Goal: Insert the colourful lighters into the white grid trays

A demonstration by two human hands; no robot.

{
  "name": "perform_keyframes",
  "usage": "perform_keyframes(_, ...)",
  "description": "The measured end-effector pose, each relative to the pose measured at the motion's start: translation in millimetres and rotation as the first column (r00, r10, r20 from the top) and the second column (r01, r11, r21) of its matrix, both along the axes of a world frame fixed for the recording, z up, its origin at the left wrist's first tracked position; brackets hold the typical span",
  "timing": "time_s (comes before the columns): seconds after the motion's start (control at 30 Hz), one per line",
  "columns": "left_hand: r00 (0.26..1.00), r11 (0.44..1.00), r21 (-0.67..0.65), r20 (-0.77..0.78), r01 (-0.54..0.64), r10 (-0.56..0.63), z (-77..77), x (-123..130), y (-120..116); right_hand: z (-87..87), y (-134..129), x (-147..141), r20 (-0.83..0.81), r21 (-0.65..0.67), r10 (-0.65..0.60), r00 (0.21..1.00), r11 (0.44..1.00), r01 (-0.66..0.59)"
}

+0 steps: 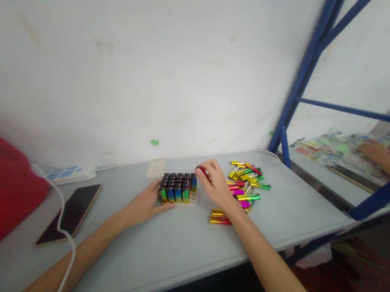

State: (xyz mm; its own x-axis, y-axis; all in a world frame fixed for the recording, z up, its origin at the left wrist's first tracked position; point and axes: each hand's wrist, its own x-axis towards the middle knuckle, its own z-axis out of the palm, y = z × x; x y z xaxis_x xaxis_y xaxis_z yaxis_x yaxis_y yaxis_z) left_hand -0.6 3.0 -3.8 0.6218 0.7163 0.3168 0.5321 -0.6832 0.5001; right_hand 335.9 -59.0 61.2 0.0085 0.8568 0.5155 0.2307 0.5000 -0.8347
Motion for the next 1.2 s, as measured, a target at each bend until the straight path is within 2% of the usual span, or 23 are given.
perform_keyframes(0.1, 1.0, 1.0, 0.008, 0.011, 0.007, -0.007, -0.7, -0.3, 0.2, 2.5, -0.8, 2.2, 0.166, 0.078, -0.005, 0.986, 0.997, -0.008)
perform_keyframes(0.33, 1.0, 1.0, 0.009, 0.013, 0.004, -0.004, -2.1, -0.3, 1.9, -4.4, 2.8, 4.5, 0.331, -0.039, 0.165, 0.929, 0.986, -0.161)
perform_keyframes(0.53, 1.0, 1.0, 0.018, 0.018, 0.012, -0.012, -1.4, -0.2, 2.0, -5.2, 3.0, 7.5, 0.357, -0.065, 0.155, 0.921, 0.988, -0.141)
perform_keyframes(1.2, 1.0, 1.0, 0.012, 0.012, 0.011, -0.011, -0.3, -0.8, 1.9, -3.5, 5.9, 11.2, 0.373, -0.012, 0.08, 0.924, 0.997, -0.081)
